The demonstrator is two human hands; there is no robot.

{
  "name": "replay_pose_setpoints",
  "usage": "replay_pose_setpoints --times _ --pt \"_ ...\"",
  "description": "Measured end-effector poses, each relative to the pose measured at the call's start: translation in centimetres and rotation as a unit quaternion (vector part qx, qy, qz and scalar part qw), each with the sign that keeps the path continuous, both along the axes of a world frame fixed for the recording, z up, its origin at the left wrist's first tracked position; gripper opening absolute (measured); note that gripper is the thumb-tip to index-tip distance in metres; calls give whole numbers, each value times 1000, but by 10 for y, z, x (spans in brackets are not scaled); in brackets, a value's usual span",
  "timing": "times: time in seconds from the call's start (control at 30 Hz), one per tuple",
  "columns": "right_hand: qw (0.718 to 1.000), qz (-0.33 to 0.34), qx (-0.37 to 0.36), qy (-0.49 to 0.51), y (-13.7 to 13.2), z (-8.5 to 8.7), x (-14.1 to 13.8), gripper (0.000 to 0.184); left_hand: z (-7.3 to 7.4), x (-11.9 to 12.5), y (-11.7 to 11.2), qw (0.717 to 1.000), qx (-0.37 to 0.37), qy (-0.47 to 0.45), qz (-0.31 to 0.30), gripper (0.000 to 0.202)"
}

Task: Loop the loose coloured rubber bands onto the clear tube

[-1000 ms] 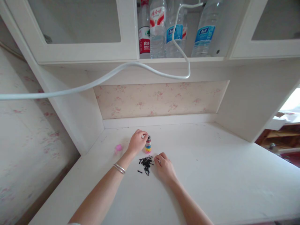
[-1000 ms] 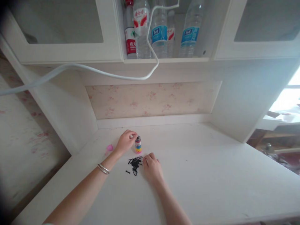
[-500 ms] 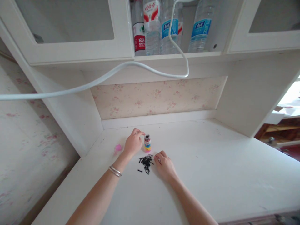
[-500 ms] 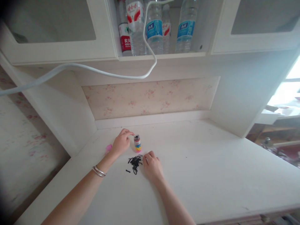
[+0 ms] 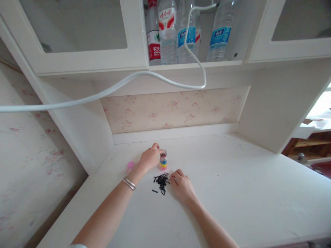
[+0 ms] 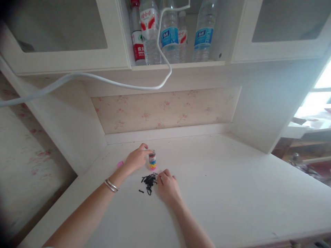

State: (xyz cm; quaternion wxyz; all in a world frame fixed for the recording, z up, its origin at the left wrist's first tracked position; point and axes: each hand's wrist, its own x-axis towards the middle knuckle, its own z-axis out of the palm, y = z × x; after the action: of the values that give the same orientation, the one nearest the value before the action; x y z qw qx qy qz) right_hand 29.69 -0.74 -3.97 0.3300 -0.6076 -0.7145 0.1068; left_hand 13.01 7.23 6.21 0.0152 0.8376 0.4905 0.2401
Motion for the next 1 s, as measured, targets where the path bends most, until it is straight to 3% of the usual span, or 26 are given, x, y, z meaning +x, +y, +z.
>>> replay_pose_setpoints --times 0.23,0.5,0.77,0.9,1.0 --pt "1000 -1 -2 25 -1 3 0 28 6 -2 14 997 -60 54 -14 40" --pt "984 -50 10 169 7 -2 7 28 10 -9 13 998 -55 -14 -26 48" --pt "968 -69 3 240 9 -2 13 35 11 -14 3 996 -25 -79 -19 52" --pt "964 -73 3 254 9 -4 13 36 1 -26 -14 987 -20 -162 -13 46" --pt "961 -73 5 268 11 -4 12 38 -20 -38 -37 980 -86 -178 -5 37"
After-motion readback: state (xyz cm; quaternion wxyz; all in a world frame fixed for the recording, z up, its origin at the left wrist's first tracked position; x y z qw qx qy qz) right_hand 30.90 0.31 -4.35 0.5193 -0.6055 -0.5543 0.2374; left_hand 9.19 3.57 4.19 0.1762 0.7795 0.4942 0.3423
